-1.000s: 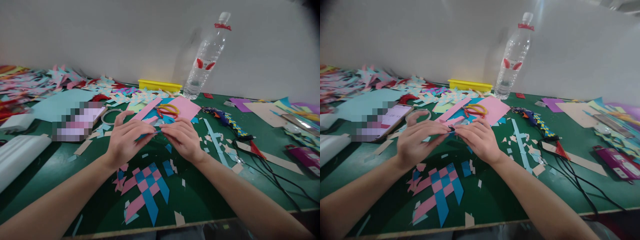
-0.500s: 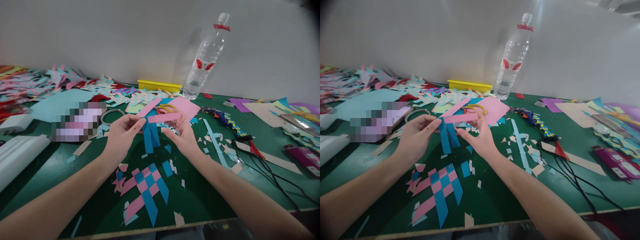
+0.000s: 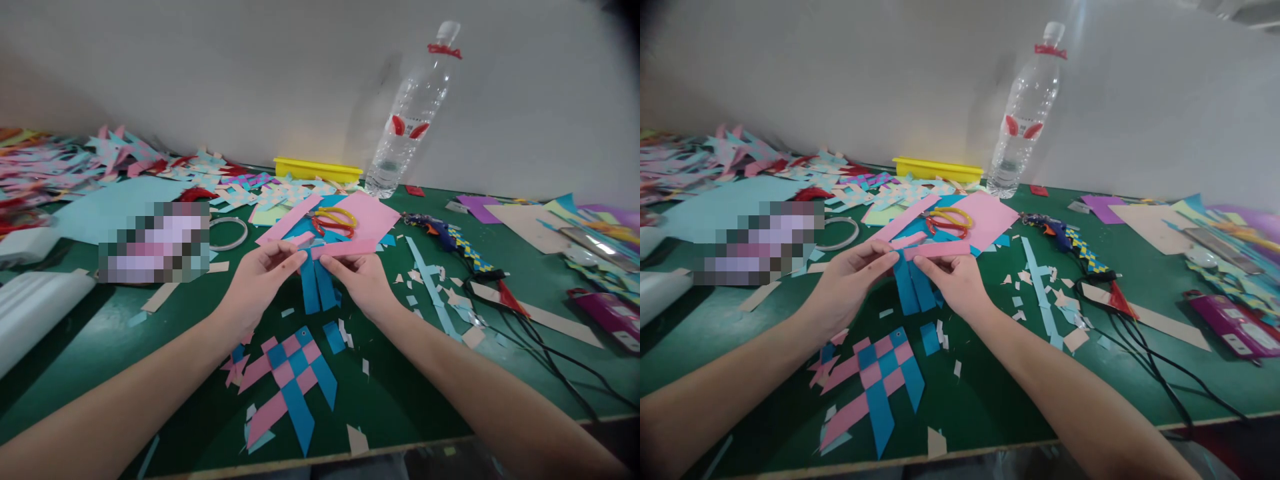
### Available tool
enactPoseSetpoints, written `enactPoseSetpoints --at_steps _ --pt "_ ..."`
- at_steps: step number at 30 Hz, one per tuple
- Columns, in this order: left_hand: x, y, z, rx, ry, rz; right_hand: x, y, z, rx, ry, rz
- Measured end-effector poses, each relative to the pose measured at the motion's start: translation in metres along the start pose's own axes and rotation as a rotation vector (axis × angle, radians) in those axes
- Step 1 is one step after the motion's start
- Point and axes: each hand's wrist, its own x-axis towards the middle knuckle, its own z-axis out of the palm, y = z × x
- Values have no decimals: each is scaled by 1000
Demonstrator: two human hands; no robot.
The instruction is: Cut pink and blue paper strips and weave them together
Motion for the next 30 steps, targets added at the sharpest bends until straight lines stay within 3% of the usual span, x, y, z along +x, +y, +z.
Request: enactPoseSetpoints --at_steps 11,30 --pt "2 0 -2 188 22 23 -1 -1 1 -18 -34 30" --pt "0 -1 0 147 55 16 0 -4 -1 -15 -120 -60"
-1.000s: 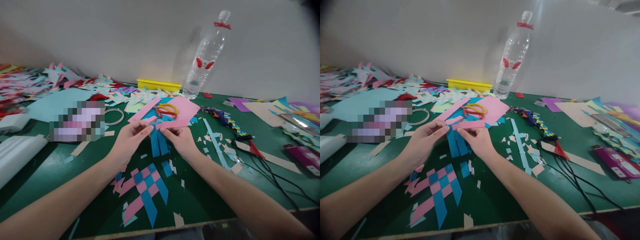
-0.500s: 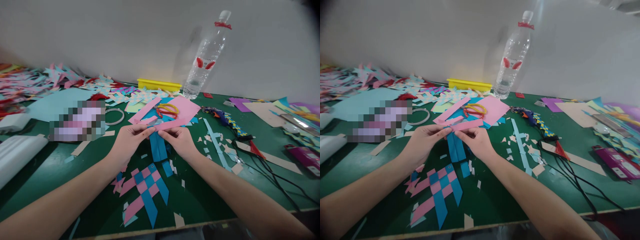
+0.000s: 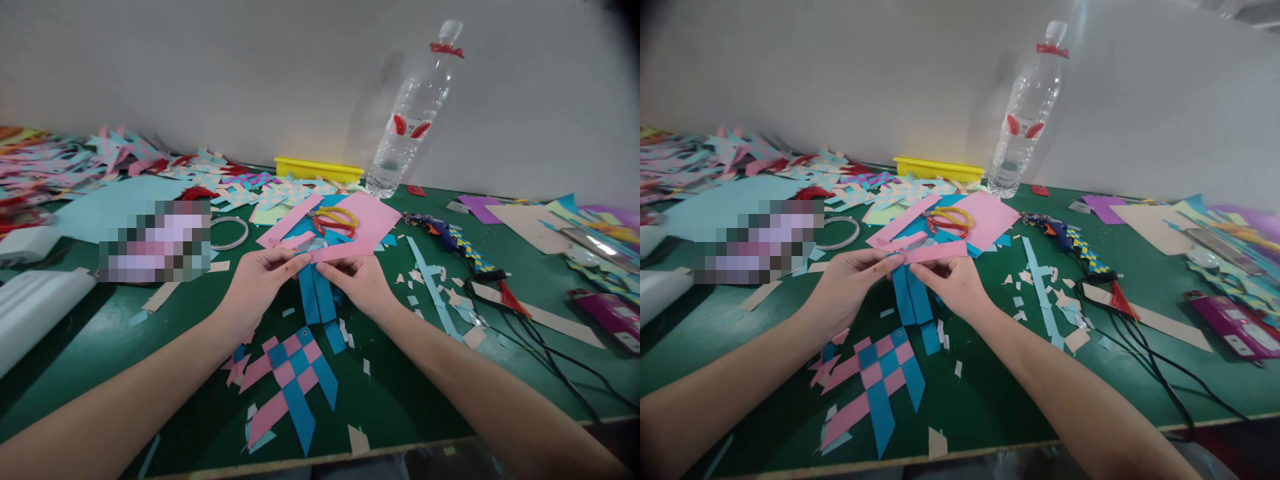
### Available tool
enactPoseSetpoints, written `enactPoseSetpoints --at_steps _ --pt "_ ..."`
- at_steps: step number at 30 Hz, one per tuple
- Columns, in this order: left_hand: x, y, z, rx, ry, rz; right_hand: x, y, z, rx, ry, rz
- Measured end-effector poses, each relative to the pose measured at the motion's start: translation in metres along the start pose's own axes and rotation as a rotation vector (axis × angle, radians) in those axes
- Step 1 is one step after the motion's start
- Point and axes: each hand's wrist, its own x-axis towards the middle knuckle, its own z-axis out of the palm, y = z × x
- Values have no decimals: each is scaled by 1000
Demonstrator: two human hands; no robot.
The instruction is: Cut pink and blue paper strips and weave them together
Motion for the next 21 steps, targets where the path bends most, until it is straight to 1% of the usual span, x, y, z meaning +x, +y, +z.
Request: enactPoseSetpoints --at_steps 6,11,16,21 --pt "0 0 0 2 -9 -1 -1 0 0 -4 2 -4" --pt "1 0 0 -30 -9 -5 0 0 0 4 -20 5" --pt "1 -2 0 -33 -3 -18 0 2 -1 -9 35 29" --pt "1 -1 0 -37 -50 -34 1 5 -2 34 59 30"
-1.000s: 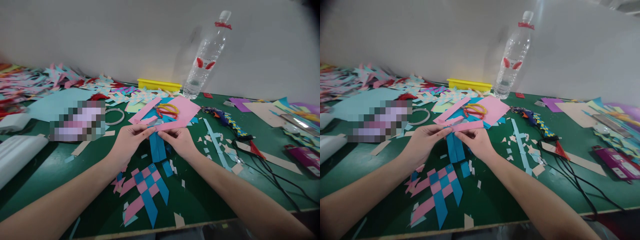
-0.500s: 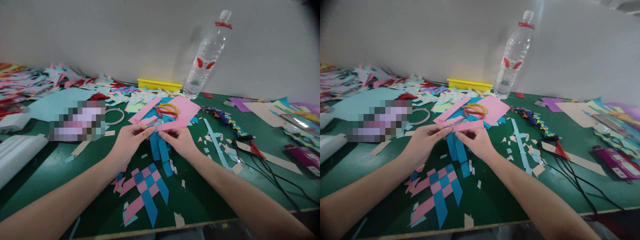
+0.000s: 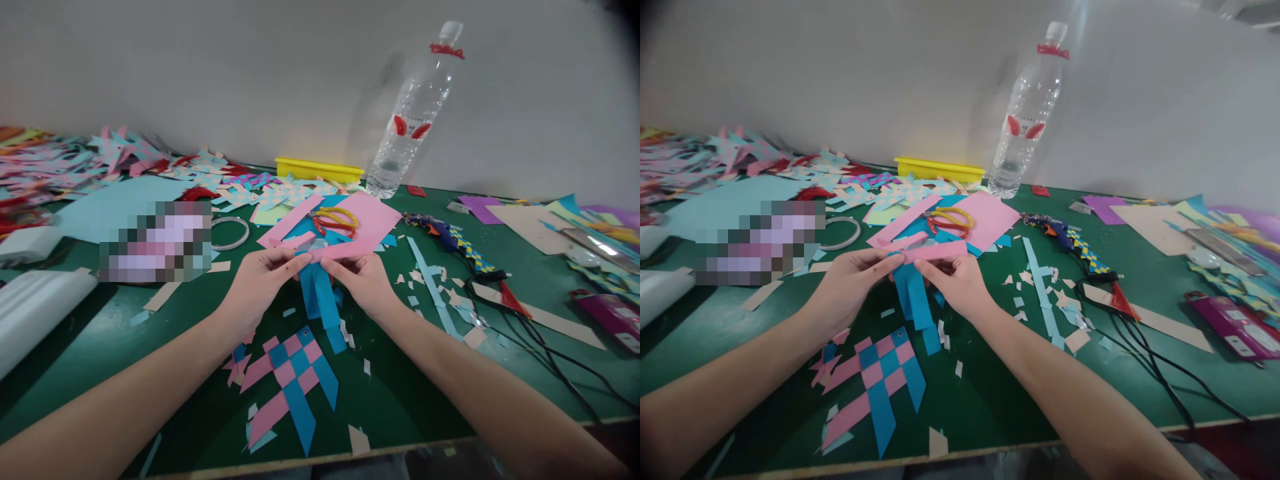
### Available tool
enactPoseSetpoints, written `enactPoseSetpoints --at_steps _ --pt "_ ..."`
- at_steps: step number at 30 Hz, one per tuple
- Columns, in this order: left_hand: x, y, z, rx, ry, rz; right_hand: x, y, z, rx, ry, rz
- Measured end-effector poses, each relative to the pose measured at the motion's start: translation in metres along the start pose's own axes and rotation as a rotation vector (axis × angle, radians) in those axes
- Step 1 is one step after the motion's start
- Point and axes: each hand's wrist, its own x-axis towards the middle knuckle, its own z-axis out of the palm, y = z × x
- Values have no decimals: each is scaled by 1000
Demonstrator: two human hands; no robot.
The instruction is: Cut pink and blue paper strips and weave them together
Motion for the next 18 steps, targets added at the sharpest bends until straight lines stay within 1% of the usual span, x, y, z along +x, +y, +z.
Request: enactPoseSetpoints --at_steps 8,13,18 --pt "-2 5 2 -30 -17 -32 0 1 0 -6 2 -30" --pt "-1 3 1 -31 -31 -57 -1 -3 1 -19 2 -31" --pt "0 0 0 -19 -42 -49 -2 -7 1 -63 -11 -15"
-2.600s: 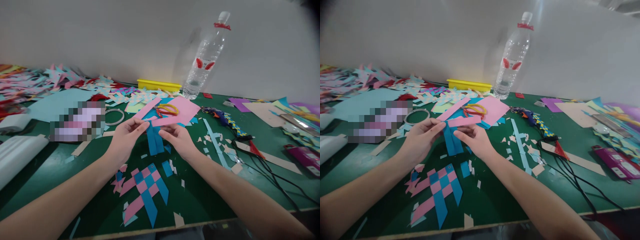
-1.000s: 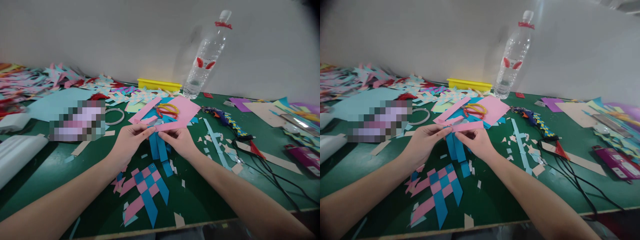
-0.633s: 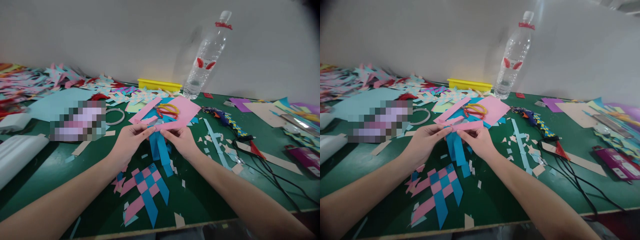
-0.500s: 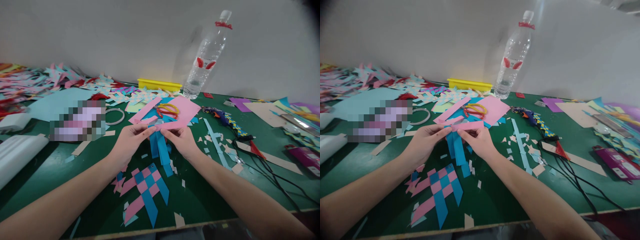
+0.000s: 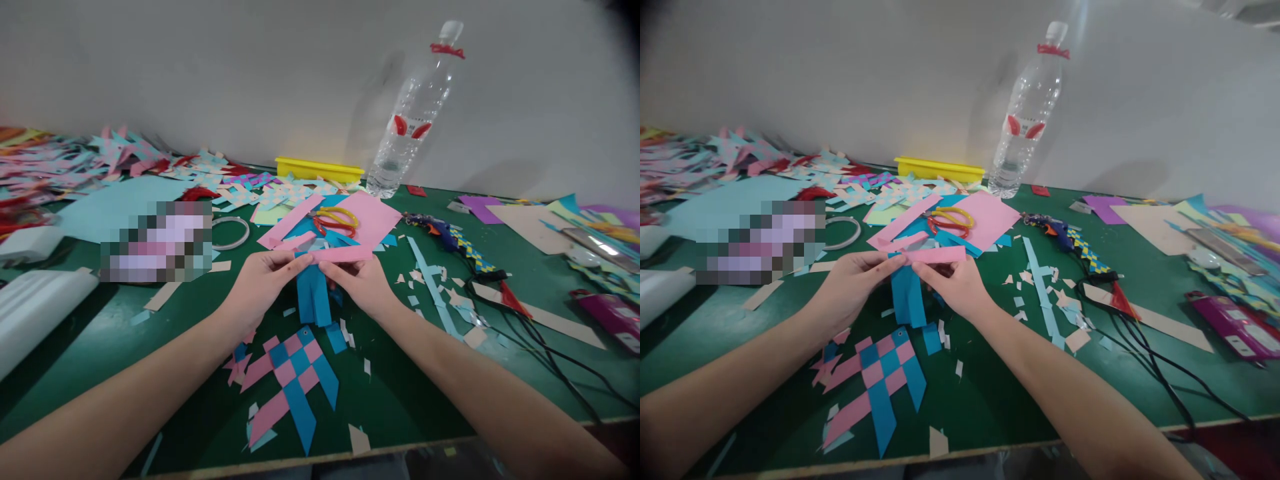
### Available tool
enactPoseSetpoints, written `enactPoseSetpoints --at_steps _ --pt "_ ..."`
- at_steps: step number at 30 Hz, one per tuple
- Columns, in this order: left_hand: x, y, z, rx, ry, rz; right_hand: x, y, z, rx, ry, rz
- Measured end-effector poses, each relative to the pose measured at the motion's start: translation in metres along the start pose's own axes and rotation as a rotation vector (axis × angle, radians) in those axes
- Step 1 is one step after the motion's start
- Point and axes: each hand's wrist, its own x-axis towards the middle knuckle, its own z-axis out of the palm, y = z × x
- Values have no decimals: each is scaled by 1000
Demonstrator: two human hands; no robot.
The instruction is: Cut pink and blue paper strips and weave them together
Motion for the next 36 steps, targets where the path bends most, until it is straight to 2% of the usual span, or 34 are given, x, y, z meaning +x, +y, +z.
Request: enactPoseSetpoints --at_steps 6,11,14,17,19,22,25,27,33,36 --pt "4 -2 -4 -29 41 -2 2 3 -2 22 -30 11" --pt "10 0 -12 -163 140 -68 7 6 -8 78 103 -41" --pt "12 3 -15 -197 231 -105 11 9 -15 -25 193 -100" --pt "13 7 -16 -203 292 -104 14 13 -22 -255 227 -178" --pt "13 8 -16 -218 312 -75 15 15 -24 -402 195 -279" --pt "13 9 -18 -246 318 -31 14 17 -22 -585 64 -455" --pt "14 8 -19 -257 320 -24 12 19 -18 -763 -57 -540" --pt "14 7 -19 -254 333 -36 13 21 -18 -865 -52 -539" --pt "17 3 -21 -245 352 -34 22 33 -35 -1067 207 -368" --pt "18 0 -22 -238 343 -29 25 37 -40 -1138 218 -287"
